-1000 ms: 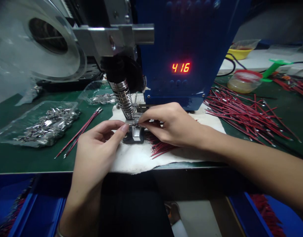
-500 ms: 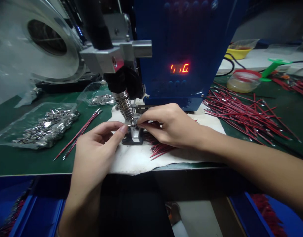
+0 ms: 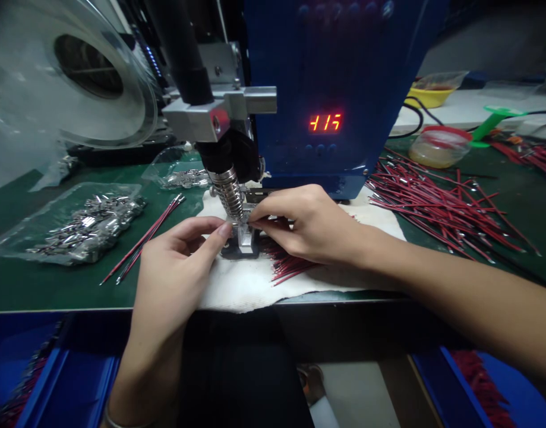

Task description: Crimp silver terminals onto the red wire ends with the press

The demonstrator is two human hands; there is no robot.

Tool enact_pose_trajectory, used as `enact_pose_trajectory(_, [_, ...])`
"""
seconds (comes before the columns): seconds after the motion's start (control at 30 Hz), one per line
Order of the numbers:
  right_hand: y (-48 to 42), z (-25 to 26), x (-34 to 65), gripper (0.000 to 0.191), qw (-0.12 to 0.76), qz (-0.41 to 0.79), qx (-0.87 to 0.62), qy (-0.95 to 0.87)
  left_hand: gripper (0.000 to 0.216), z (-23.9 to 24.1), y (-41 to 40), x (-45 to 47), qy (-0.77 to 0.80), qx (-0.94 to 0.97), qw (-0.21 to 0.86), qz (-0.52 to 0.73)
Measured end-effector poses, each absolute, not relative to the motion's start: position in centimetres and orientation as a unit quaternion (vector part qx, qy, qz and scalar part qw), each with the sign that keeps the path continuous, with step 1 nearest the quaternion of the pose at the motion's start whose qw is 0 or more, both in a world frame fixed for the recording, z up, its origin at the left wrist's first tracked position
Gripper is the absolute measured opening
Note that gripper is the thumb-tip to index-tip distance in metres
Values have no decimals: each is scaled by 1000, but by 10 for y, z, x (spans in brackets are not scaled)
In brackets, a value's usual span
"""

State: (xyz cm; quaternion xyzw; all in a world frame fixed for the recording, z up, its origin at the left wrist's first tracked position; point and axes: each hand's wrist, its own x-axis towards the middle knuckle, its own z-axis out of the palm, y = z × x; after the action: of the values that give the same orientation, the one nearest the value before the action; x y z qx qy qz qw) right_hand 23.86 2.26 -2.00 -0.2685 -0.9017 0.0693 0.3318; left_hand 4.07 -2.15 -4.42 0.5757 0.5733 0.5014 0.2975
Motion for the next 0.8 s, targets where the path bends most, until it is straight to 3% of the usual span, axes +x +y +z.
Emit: enact_pose_trajectory(0.8, [22, -22, 240, 16, 332, 61, -268, -902, 22, -43, -23, 40, 574, 576, 297, 500])
